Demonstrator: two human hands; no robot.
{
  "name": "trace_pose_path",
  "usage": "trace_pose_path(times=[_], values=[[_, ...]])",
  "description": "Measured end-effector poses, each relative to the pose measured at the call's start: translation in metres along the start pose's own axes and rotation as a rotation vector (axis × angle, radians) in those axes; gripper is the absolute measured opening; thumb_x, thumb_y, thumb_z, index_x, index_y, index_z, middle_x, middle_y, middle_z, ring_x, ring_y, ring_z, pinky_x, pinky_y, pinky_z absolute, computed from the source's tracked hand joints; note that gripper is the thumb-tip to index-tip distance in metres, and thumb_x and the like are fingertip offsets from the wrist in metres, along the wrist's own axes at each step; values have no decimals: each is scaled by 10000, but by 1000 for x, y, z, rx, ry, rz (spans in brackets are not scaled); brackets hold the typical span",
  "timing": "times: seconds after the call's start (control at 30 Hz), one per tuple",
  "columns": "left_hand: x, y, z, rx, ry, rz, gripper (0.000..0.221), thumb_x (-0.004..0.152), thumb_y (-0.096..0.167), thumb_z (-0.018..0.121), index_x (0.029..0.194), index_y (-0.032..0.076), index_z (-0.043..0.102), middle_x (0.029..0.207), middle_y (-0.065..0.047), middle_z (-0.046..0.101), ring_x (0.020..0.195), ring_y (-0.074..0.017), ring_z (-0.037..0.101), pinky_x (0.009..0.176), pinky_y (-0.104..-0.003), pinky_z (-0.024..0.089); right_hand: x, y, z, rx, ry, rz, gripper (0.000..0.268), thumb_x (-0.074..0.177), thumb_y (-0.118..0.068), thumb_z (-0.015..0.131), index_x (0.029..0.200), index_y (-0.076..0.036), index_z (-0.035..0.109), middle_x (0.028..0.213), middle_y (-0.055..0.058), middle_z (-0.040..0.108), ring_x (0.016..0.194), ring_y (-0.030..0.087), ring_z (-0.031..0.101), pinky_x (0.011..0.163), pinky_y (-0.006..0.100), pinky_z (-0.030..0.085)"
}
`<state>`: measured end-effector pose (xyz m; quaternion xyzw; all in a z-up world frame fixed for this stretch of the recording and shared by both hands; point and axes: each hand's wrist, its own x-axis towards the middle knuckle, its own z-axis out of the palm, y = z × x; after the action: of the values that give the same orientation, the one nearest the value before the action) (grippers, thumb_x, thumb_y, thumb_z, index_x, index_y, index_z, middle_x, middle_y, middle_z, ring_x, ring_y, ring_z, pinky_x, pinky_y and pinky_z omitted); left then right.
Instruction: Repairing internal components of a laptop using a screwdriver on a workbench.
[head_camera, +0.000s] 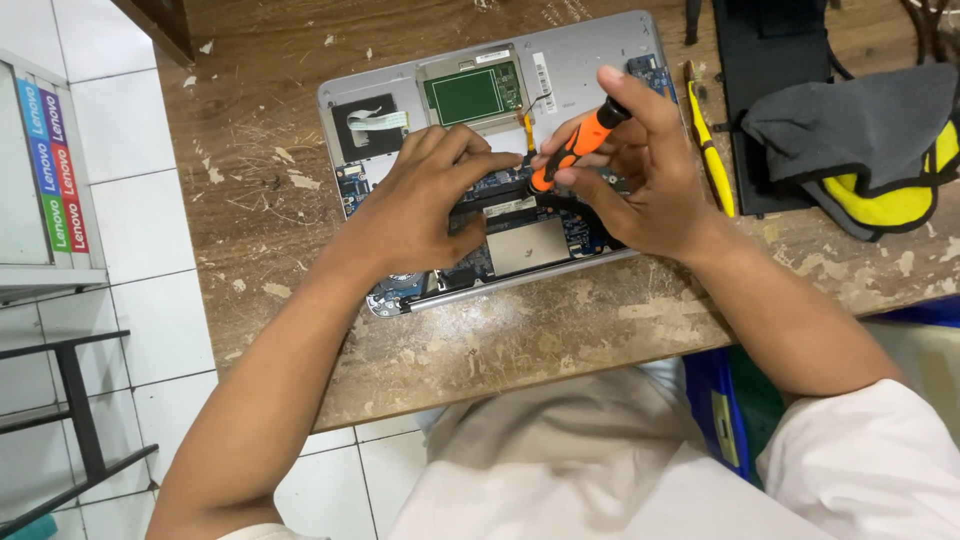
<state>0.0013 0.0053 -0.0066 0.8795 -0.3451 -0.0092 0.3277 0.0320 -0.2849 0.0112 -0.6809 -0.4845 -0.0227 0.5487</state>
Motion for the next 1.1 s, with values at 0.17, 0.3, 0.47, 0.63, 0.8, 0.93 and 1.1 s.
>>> trace_pose_path(times=[0.17, 0.3, 0.47, 0.63, 0.8, 0.93, 1.1], values=[[1, 1, -1, 14, -32, -37, 773, 867, 102, 772, 1597, 101, 519, 1291, -104, 553, 1245, -324, 499, 1143, -533, 361, 3, 7, 10, 25, 18, 1, 752, 1198, 62, 643, 1742, -185, 188, 1303, 345, 647, 1271, 429, 733, 1112, 505, 720], [1, 4, -4, 0, -36, -53, 812, 853, 64, 780, 1612, 118, 496, 1278, -102, 560, 1210, -325, 492, 1086, -494, 379, 8, 5, 15, 20, 40, 20, 742, 1218, 39, 647, 1752, -171, 176, 1321, 317, 634, 1267, 427, 747, 1111, 497, 720], [1, 2, -3, 8, -46, -63, 784, 871, 99, 801, 1598, 82, 508, 1312, -91, 559, 1247, -310, 485, 1120, -494, 379, 22, 0, 20, -84, 16, -20, 714, 1217, -6, 691, 1737, -125, 217, 1325, 308, 669, 1295, 411, 768, 1128, 461, 726], [0, 2, -3, 35, -20, -15, 586, 913, 193, 836, 1417, 43, 578, 1238, -96, 533, 1168, -299, 489, 1075, -483, 395, 31, -1, 22, -349, 21, -108, 647, 1193, -106, 808, 1677, -47, 383, 1285, 249, 728, 1077, 316, 829, 964, 381, 717], [0, -1, 0, 46, 28, 27, 507, 876, 179, 848, 1270, 8, 577, 1228, -123, 524, 1145, -332, 486, 1034, -473, 400, 38, 3, 36, -316, 50, -89, 615, 1172, -83, 815, 1638, -21, 418, 1459, 235, 649, 1178, 328, 787, 1075, 420, 736], [0, -5, 5, 63, 13, 19, 447, 884, 224, 835, 1197, 41, 573, 1218, -113, 498, 1153, -337, 476, 1055, -484, 401, 27, 14, 45, -342, 21, -80, 617, 1167, -57, 818, 1636, -31, 417, 1440, 239, 658, 1130, 322, 753, 1011, 385, 719], [3, -9, 7, 68, -4, -21, 424, 917, 287, 851, 1153, 61, 581, 1211, -112, 493, 1155, -343, 480, 1081, -491, 404, 28, 19, 49, -316, 46, -78, 616, 1199, -53, 782, 1659, -91, 373, 1314, 214, 656, 1079, 303, 683, 941, 359, 696]])
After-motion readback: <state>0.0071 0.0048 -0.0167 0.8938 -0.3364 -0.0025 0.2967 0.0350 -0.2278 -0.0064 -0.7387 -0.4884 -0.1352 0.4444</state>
